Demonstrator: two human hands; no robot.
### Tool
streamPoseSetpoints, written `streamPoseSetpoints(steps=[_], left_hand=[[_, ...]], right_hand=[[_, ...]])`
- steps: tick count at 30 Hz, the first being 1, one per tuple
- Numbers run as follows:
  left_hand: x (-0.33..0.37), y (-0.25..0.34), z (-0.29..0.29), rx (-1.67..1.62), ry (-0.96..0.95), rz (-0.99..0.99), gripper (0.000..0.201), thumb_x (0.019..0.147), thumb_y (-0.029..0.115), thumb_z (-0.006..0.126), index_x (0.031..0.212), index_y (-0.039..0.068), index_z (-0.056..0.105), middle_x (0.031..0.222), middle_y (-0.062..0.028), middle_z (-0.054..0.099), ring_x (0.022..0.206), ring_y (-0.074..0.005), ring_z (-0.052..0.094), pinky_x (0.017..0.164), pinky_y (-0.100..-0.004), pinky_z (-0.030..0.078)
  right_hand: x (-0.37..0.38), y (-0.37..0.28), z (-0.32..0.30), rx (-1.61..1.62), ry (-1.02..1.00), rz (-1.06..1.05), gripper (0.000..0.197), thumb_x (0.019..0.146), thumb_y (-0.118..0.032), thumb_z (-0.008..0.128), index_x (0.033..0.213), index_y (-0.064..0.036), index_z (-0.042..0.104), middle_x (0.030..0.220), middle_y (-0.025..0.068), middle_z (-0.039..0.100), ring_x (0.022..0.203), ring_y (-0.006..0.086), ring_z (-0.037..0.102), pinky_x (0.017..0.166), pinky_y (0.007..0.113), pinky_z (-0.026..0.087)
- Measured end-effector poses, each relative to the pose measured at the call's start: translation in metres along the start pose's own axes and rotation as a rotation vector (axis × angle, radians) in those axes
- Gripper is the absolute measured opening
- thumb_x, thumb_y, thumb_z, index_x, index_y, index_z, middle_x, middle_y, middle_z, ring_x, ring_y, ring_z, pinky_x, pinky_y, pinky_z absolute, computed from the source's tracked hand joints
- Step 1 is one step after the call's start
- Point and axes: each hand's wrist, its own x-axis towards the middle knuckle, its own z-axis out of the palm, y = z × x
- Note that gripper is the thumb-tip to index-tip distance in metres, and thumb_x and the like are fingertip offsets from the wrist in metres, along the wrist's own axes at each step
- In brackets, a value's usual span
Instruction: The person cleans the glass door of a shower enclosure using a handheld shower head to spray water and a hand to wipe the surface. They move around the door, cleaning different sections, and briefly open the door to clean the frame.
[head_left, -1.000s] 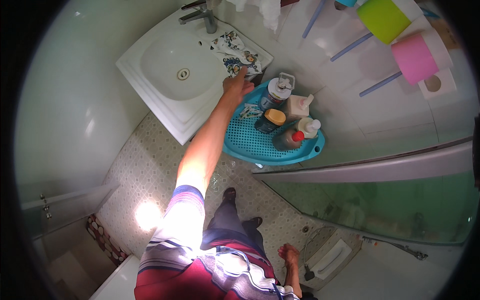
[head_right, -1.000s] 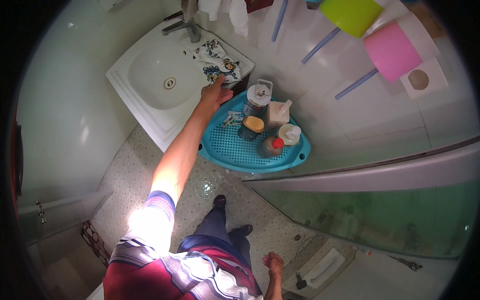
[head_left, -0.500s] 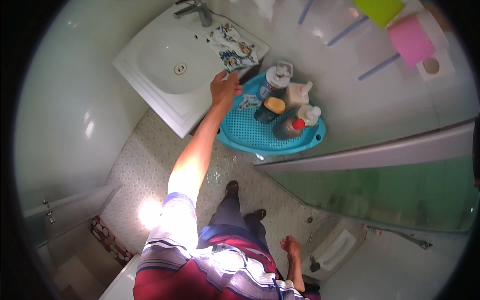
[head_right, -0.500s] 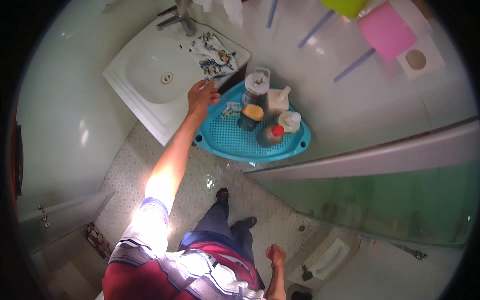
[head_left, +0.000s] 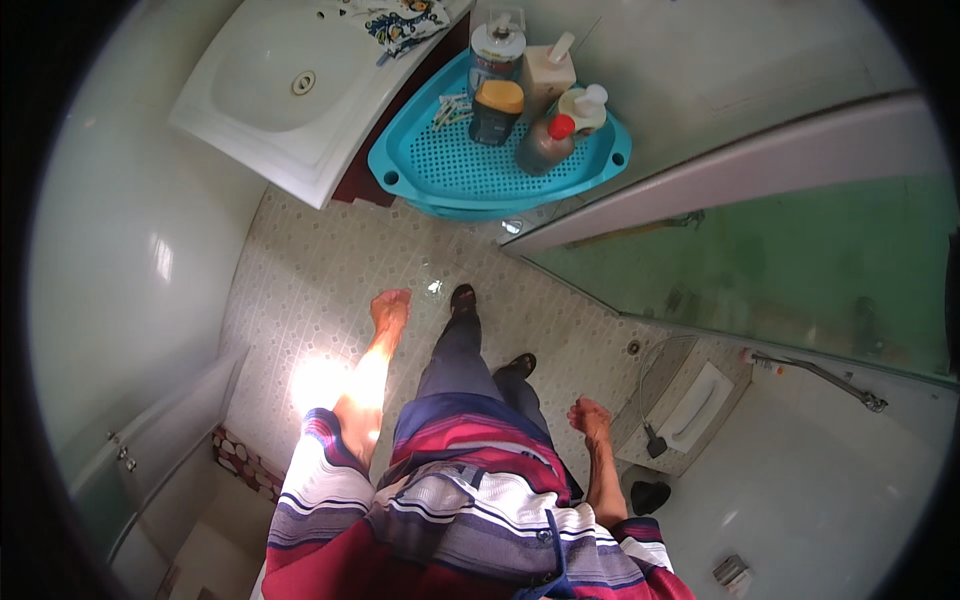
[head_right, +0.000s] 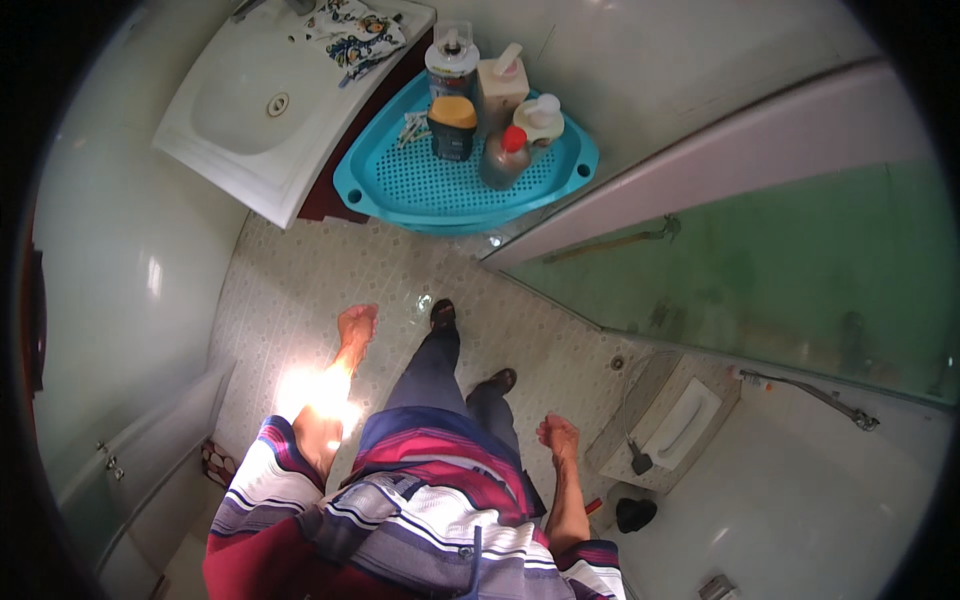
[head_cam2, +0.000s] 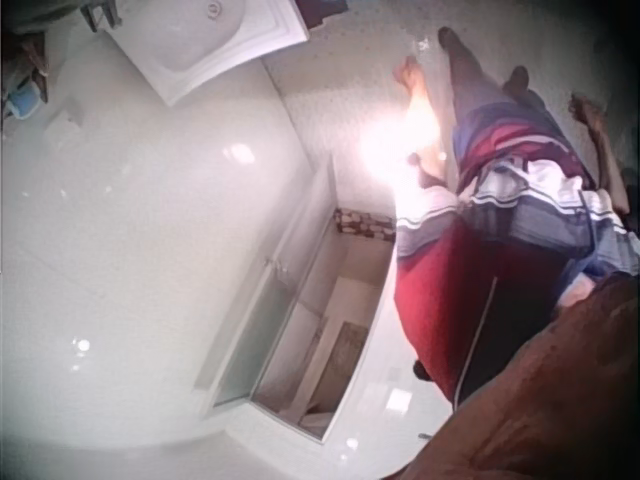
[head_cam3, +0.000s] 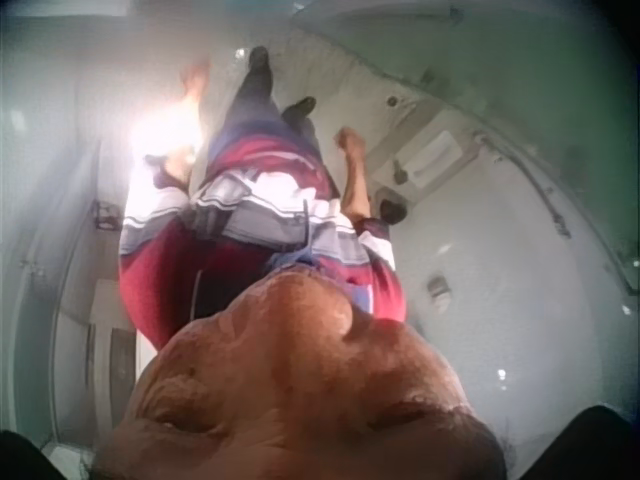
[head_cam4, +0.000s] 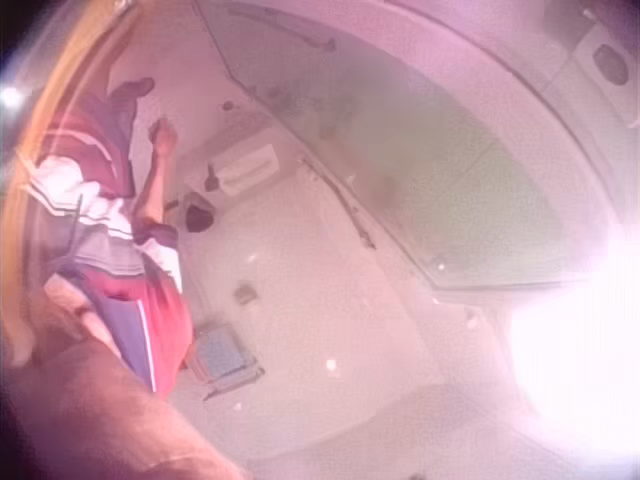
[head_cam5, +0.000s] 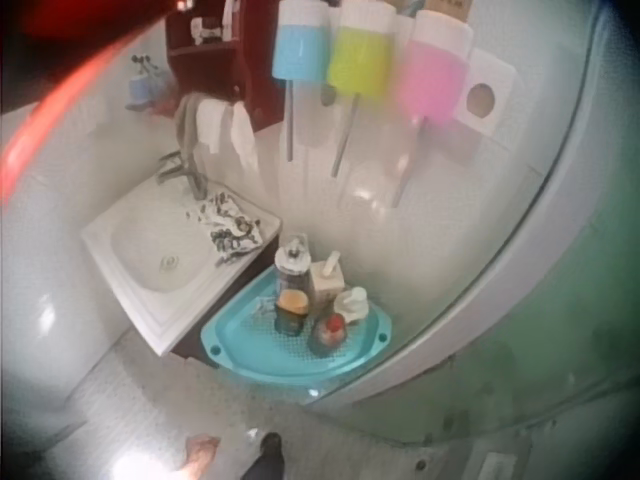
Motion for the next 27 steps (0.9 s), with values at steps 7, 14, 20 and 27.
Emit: streamPoseSetpoints(steps=[7,14,20,27], left_hand=[[-0.027,-0.113,-0.052,0.187,0.16,0.137,0.021,0.085,0.025,0.071,0.082,0.005,0.065,0.062,-0.0014,0.058,0.046,-0.0097,0.047,0.041,-0.0254,0.038],[-0.08,-0.116,-0.023,0.355,0.208,0.097,0.026,0.083,0.03,0.072,0.079,0.006,0.062,0.061,-0.0012,0.057,0.044,-0.0111,0.048,0.04,-0.0264,0.039],[-0.163,-0.121,0.031,0.262,0.037,0.018,0.025,0.085,0.03,0.071,0.084,0.007,0.061,0.067,-0.0016,0.058,0.047,-0.0116,0.054,0.039,-0.026,0.042],[-0.201,-0.132,0.078,0.436,-0.265,-0.032,0.022,0.088,0.026,0.068,0.084,0.006,0.061,0.065,-0.0018,0.057,0.049,-0.0119,0.055,0.041,-0.0273,0.045]], right_hand=[[0.005,0.015,-0.03,-0.041,-0.056,-0.001,0.027,0.09,-0.031,0.066,0.093,-0.0049,0.066,0.08,0.0078,0.069,0.066,0.0182,0.067,0.059,0.03,0.054],[0.016,0.086,-0.096,0.147,-0.042,-0.046,0.024,0.093,-0.026,0.061,0.099,-0.0035,0.065,0.084,0.0085,0.069,0.071,0.0188,0.068,0.06,0.029,0.056],[0.0,0.168,-0.168,0.264,0.058,0.002,0.023,0.095,-0.023,0.057,0.107,-0.005,0.063,0.086,0.0076,0.068,0.073,0.018,0.069,0.06,0.029,0.058],[-0.016,0.271,-0.219,0.472,0.209,0.17,0.02,0.094,-0.024,0.059,0.1,-0.005,0.062,0.083,0.0091,0.069,0.065,0.0194,0.069,0.053,0.029,0.056]])
